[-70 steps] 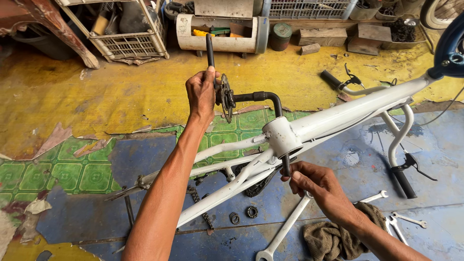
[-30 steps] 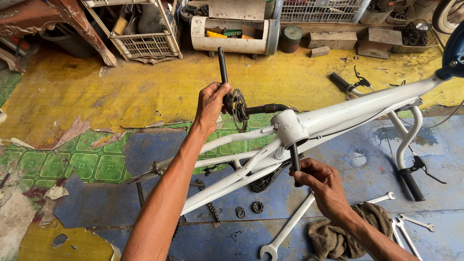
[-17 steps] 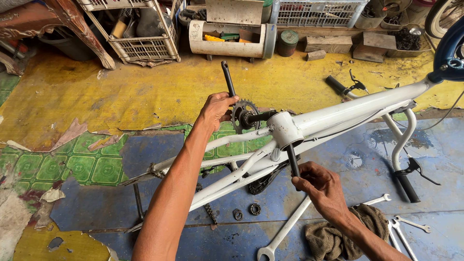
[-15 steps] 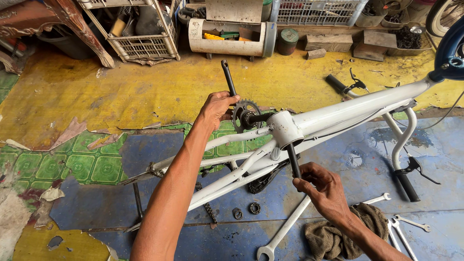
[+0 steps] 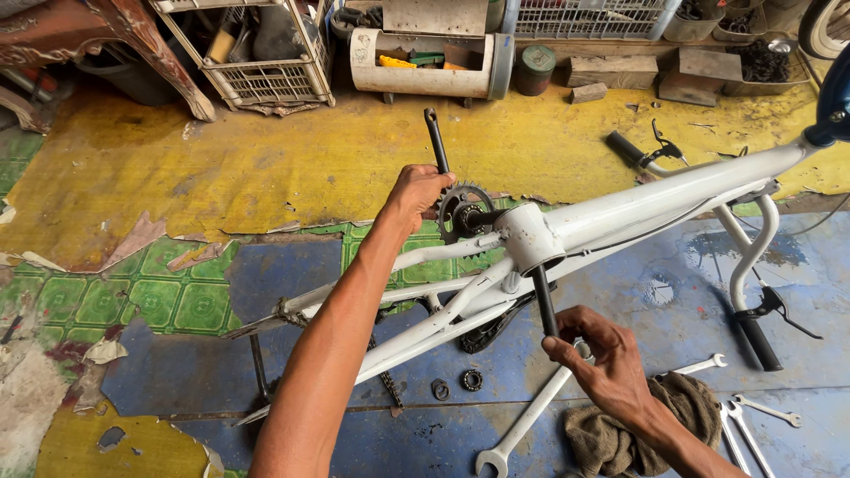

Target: The person removes the crankset from a white bicycle frame using a crank puller tool and wrenches. They then insert the crank arm back into the bottom bracket and tighten it by hand.

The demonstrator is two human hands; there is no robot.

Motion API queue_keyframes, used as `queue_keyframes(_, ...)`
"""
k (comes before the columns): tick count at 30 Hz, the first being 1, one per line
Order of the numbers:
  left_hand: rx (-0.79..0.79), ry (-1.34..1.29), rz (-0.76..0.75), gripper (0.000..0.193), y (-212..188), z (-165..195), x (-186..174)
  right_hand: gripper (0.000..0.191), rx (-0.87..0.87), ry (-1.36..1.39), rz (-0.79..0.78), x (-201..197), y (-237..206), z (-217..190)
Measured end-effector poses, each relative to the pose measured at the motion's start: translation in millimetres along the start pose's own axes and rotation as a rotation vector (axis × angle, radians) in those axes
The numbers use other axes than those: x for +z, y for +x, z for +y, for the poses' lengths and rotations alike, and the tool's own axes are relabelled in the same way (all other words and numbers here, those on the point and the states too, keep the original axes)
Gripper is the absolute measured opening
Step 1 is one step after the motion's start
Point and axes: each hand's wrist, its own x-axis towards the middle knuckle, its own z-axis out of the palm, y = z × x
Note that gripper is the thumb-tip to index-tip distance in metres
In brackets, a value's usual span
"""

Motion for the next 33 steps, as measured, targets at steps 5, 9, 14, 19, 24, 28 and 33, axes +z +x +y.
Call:
queue_keyframes(5, 0.018, -0.246, -0.111, 0.017, -0.1, 4.7, 7.0, 0.022, -0.154, -0.06, 0.066, 4.6, 3.8, 5.6)
queue_keyframes(9, 0.077, -0.349, -0.206, 0.016, -12.6, 21.4, 9.7, 0.02, -0.27, -0.115, 0.148, -1.8, 5.8, 17.4)
queue_keyframes(14, 0.243, -0.468, -0.345, 0.019, -35.5, 42.4, 9.4, 0.02, -0.323, -0.23, 0.152, -8.4, 13.0, 37.0)
queue_keyframes(19, 0.483, -0.419, -0.37, 0.027, -53.4, 54.7, 10.1, 0.021, -0.372, -0.212, 0.163, 5.0, 26.4, 56.1)
queue_keyframes(24, 0.581, -0.348, -0.257, 0.027, -75.8, 58.8, 10.9, 0.021, -0.419, -0.216, 0.204, 19.1, 39.6, 66.6)
queue_keyframes(28, 0.677, -0.178, -0.105, 0.028, -96.7, 63.4, 15.1, 0.024, -0.357, -0.227, 0.197, 28.7, 44.0, 73.4)
queue_keyframes(33, 0.654, -0.114, -0.083, 0.029, -111.6, 71.0, 21.5, 0.02, -0.384, -0.194, 0.182, 38.0, 44.7, 79.0)
